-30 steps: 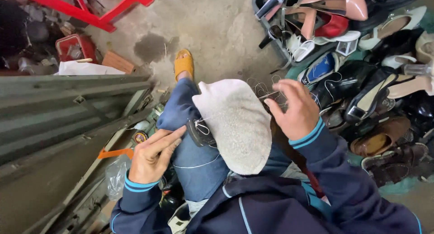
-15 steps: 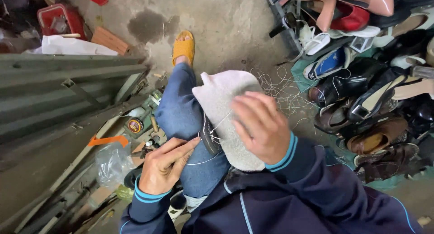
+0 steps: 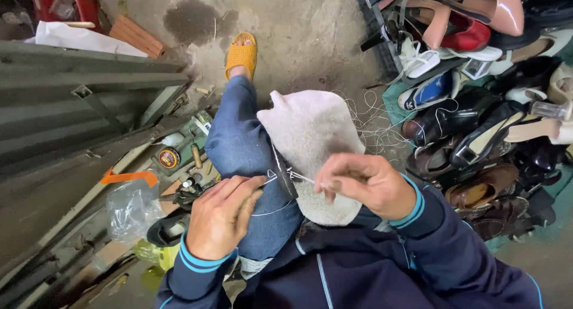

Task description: Hand-stitching a shoe sole using a needle and thread in a repair shop.

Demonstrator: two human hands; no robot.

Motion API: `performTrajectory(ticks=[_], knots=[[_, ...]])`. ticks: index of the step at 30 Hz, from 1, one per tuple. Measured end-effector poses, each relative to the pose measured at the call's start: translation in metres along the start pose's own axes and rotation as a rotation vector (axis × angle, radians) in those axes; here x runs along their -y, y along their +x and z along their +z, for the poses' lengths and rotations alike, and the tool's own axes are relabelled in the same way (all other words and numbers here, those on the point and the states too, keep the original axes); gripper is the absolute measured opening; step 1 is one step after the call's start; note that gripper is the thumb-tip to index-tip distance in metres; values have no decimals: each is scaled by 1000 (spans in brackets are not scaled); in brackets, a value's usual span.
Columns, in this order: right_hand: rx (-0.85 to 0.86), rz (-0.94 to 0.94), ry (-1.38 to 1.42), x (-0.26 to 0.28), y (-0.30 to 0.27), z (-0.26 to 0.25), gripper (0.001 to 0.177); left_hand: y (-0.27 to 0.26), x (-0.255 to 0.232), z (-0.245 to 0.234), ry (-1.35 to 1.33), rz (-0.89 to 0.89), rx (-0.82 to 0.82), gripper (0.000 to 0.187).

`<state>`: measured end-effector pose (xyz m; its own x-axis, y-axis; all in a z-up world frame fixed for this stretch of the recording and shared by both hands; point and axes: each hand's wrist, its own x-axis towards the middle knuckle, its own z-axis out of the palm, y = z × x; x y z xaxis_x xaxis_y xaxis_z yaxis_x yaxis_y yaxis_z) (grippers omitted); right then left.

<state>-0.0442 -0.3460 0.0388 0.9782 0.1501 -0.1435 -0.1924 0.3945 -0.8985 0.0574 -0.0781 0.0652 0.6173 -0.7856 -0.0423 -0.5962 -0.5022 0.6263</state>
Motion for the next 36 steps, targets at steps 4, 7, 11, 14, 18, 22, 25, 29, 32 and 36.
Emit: performTrajectory(ticks=[4, 7, 11, 14, 18, 22, 25, 29, 32, 36], knots=[[-167, -115, -547, -20, 12, 6, 13, -1, -9, 11, 194, -2, 32, 24], [-137, -208, -777, -31, 17, 12, 20, 0, -13, 17, 262, 10, 40, 35], [-65, -228, -915, -33, 16, 12, 23, 5, -17, 18, 257, 23, -15, 18], [-42, -218, -960, -31, 7, 11, 31, 4, -16, 22, 224, -30, -47, 33], [-142, -280, -960, -26, 10, 16, 31, -21, 3, 25, 333, -263, -28, 57], [-196, -397, -1070, -38, 10, 11, 21, -64, 29, 14, 469, -555, -89, 70], [-159, -368, -1138, -49, 10, 7, 23, -67, 26, 16, 450, -543, -110, 68], [-190, -262, -911, -31, 2, 8, 22, -48, 10, 25, 274, -393, -116, 54], [-69, -154, -670, -11, -8, -6, 20, -39, 4, 28, -144, -362, -174, 45], [-38, -33, -150, -5, -26, -6, 18, -38, -1, 28, -425, -286, -270, 21]])
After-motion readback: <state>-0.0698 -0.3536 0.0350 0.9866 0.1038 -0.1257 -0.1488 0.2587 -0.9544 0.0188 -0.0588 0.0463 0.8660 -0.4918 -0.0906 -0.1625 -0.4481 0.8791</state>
